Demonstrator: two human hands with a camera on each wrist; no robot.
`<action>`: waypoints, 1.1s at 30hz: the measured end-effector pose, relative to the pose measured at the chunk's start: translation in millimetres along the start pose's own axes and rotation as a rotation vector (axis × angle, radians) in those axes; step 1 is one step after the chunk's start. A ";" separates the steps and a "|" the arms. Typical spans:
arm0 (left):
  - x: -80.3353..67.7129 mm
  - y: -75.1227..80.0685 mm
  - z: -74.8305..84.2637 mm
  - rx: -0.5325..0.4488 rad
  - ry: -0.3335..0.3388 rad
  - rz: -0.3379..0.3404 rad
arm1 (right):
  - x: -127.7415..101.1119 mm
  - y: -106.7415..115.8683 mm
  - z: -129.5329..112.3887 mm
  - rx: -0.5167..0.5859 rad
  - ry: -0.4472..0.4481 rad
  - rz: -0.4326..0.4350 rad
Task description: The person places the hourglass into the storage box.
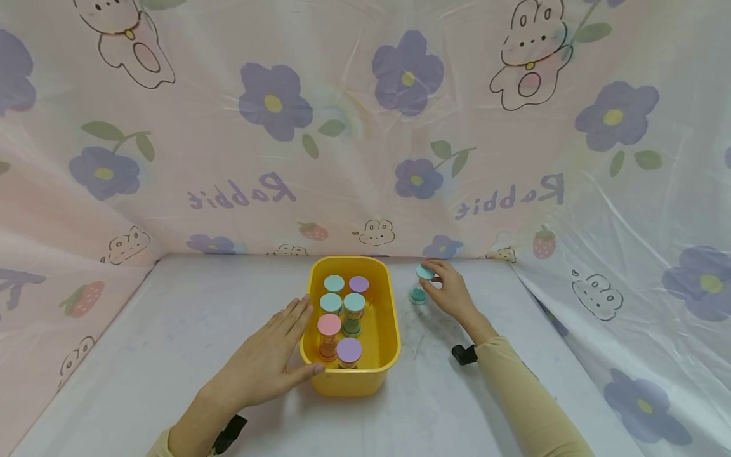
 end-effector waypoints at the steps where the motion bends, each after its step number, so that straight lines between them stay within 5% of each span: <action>1: -0.2 -0.1 -0.2 -0.001 0.001 0.000 | 0.1 -0.1 -0.1 0.001 0.000 0.000; 18: 0.0 0.6 0.0 0.003 -0.004 0.008 | -4.6 7.5 -7.9 0.024 0.032 0.046; 33: -0.1 -0.8 -1.5 0.004 0.007 -0.013 | -8.4 30.6 -42.0 0.030 0.236 0.183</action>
Point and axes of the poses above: each hand's wrist, its own x-axis towards the middle knuckle, its own y-axis out of the back of the hand, z = x × y, the point moved 6 cm from there along x, towards the middle knuckle, and after that the axes turned 10 degrees about -y, right-handed, at the moved point
